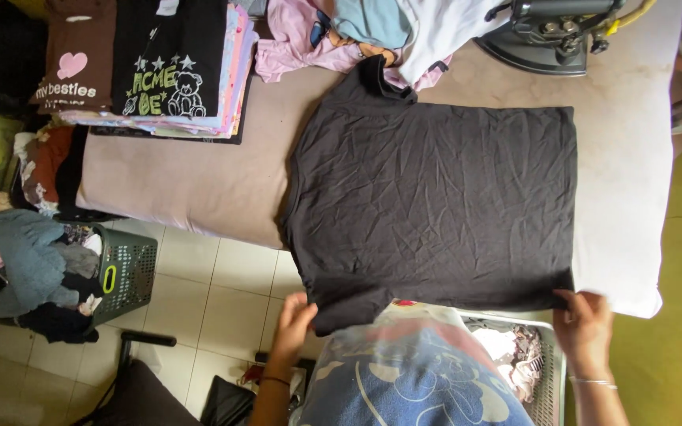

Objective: Ironing and folding t-shirts on an ironing board.

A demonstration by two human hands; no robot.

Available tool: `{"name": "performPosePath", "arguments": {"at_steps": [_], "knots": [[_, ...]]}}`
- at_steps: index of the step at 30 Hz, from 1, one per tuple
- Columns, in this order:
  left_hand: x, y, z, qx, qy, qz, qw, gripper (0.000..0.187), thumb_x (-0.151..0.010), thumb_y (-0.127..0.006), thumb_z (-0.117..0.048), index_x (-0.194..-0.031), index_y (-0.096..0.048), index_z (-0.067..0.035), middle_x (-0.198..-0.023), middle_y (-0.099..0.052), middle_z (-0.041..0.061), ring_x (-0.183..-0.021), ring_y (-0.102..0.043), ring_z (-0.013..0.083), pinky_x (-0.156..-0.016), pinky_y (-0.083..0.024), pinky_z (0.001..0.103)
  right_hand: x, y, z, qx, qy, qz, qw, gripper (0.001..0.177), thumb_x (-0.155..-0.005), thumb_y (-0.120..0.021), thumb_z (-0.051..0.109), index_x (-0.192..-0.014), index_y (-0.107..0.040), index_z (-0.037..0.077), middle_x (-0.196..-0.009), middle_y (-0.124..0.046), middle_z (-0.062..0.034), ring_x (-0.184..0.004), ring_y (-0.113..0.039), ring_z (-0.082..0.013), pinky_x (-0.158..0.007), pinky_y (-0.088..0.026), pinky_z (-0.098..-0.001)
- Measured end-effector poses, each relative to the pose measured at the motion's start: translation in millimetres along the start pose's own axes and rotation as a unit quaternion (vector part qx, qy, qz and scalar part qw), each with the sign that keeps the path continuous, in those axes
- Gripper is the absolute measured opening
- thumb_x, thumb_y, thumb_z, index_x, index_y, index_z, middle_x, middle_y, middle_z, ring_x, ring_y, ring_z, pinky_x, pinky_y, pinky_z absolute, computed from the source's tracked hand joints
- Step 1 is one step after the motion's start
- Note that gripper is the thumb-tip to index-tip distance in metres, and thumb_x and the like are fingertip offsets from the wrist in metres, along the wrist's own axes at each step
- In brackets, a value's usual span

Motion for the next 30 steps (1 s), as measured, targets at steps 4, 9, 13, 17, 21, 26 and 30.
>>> {"name": "performPosePath", "arguments": {"at_steps": [4, 9, 13, 17, 21, 26, 30], "knots": [[-16, -51, -232, 0.059, -0.063, 0.028, 0.996, 0.071, -0.09, -0.071, -0.02, -0.155, -0.042, -0.018, -0.077, -0.056, -0.002, -0.064, -0.051, 0.0072, -0.055, -0.043, 0.024, -115, 42, 11, -0.143, 0.024, 0.022, 0.989, 0.023, -0.085, -0.072, 0.006, -0.107, -0.072, 0.007, -0.126, -0.068, -0.0177, -0.111, -0.061, -0.028, -0.096, -0.051, -0.0368], [-154, -63, -317, 0.039, -0.148, 0.06, 0.986, 0.064, -0.098, -0.063, -0.028, -0.154, -0.036, -0.012, -0.123, -0.065, 0.01, -0.104, -0.068, 0.0204, -0.089, -0.057, 0.037, -211, -30, -17, -0.467, -0.222, 0.162, 0.84, 0.03, -0.099, -0.069, 0.024, -0.118, -0.072, 0.001, -0.104, -0.074, -0.0046, -0.091, -0.068, -0.0129, -0.076, -0.054, -0.0283], [-193, -25, -272, -0.409, -0.2, -0.084, 0.886, 0.058, -0.101, -0.063, -0.05, -0.132, -0.058, -0.002, -0.118, -0.072, 0.027, -0.113, -0.068, 0.0416, -0.095, -0.055, 0.048, -213, -64, -37, -0.274, -0.281, 0.181, 0.902, 0.041, -0.099, -0.081, 0.032, -0.112, -0.078, -0.007, -0.081, -0.067, -0.0199, -0.072, -0.048, -0.0224, -0.063, -0.037, -0.0389], [-169, -35, -235, -0.467, -0.201, -0.108, 0.854, 0.059, -0.096, -0.061, -0.055, -0.124, -0.063, -0.003, -0.109, -0.072, 0.028, -0.105, -0.067, 0.0465, -0.09, -0.053, 0.055, -186, -65, -52, -0.192, -0.297, 0.086, 0.931, 0.051, -0.101, -0.079, 0.043, -0.104, -0.076, -0.008, -0.076, -0.067, -0.0127, -0.066, -0.059, -0.0199, -0.062, -0.048, -0.0367], [-142, -42, -234, -0.458, -0.26, -0.182, 0.83, 0.049, -0.101, -0.054, -0.045, -0.128, -0.061, -0.004, -0.101, -0.074, 0.024, -0.091, -0.07, 0.0452, -0.079, -0.051, 0.057, -167, -44, -36, -0.051, -0.185, -0.06, 0.98, 0.044, -0.11, -0.074, 0.033, -0.092, -0.078, -0.007, -0.075, -0.068, -0.0209, -0.067, -0.065, -0.0291, -0.069, -0.053, -0.0416], [-130, -39, -242, -0.523, -0.255, -0.186, 0.792, 0.043, -0.102, -0.056, -0.048, -0.121, -0.067, -0.011, -0.078, -0.074, 0.018, -0.073, -0.071, 0.039, -0.078, -0.049, 0.051, -123, -26, -27, -0.05, -0.21, -0.104, 0.971, 0.04, -0.113, -0.067, 0.031, -0.091, -0.071, -0.002, -0.079, -0.069, -0.0212, -0.069, -0.067, -0.0352, -0.069, -0.053, -0.0458], [-126, -45, -252, -0.483, -0.302, -0.146, 0.808, 0.043, -0.098, -0.062, -0.045, -0.12, -0.069, -0.009, -0.062, -0.069, 0.015, -0.06, -0.066, 0.0377, -0.069, -0.048, 0.047, -99, -24, -18, 0.049, -0.146, -0.126, 0.98, 0.035, -0.118, -0.063, 0.03, -0.094, -0.068, 0.005, -0.084, -0.071, -0.0131, -0.086, -0.066, -0.0334, -0.09, -0.045, -0.0502]]}}
Point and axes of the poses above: each hand's wrist, its own x-axis away from the middle knuckle, its own y-axis out of the back of the hand, z = x × y, the point moved 9 cm from there along -x, towards the middle knuckle
